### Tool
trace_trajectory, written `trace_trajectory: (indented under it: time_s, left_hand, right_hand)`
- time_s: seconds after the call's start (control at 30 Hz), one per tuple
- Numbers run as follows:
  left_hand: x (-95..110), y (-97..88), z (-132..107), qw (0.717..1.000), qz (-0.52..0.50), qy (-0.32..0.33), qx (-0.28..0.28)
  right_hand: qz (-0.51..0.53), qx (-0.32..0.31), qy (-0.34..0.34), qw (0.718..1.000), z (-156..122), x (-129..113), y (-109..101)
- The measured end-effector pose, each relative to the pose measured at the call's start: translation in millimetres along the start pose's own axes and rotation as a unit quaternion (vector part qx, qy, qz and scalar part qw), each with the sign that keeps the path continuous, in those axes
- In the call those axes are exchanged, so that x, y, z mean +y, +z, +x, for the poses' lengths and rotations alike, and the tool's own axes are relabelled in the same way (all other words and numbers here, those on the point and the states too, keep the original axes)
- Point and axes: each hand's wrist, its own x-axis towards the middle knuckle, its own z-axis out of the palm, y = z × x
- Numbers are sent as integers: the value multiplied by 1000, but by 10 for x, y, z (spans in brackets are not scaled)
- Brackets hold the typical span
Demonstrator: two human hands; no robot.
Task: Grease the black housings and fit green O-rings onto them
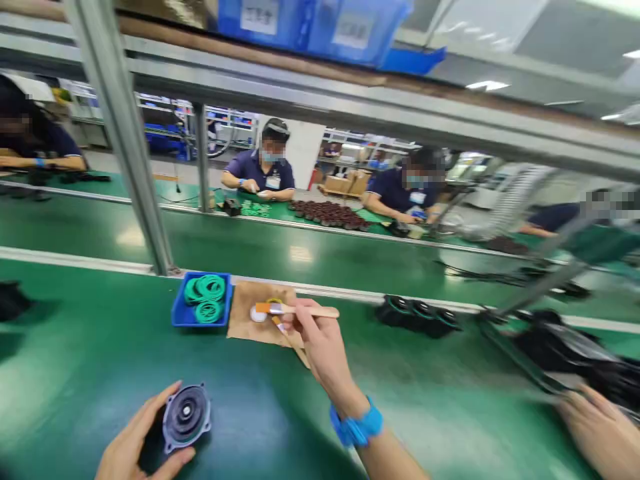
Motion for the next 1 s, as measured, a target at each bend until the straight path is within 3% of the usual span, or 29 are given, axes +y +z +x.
trace_trajectory:
  time_s: [0.1, 0.17, 0.27, 0.53, 1.0]
  left_hand:
    - [80, -47, 34, 999, -27, -36, -22]
    - [114, -59, 52, 997, -43, -58, -29]
    - [136, -86, 65, 996, -55, -41, -50]
    - [144, -103, 86, 998, -43, 3, -35]
    - [233, -142, 129, 998, -44, 22, -24]
  right_hand:
    - [79, -40, 98, 991, -214, -27, 239]
    - [122, -74, 196, 970, -383, -31, 378]
    - [146, -116, 291, 938, -556, -15, 503]
    - [89, -174, 279, 940, -590, 17, 523]
    - [-3, -173, 220, 960, -467, -79, 535]
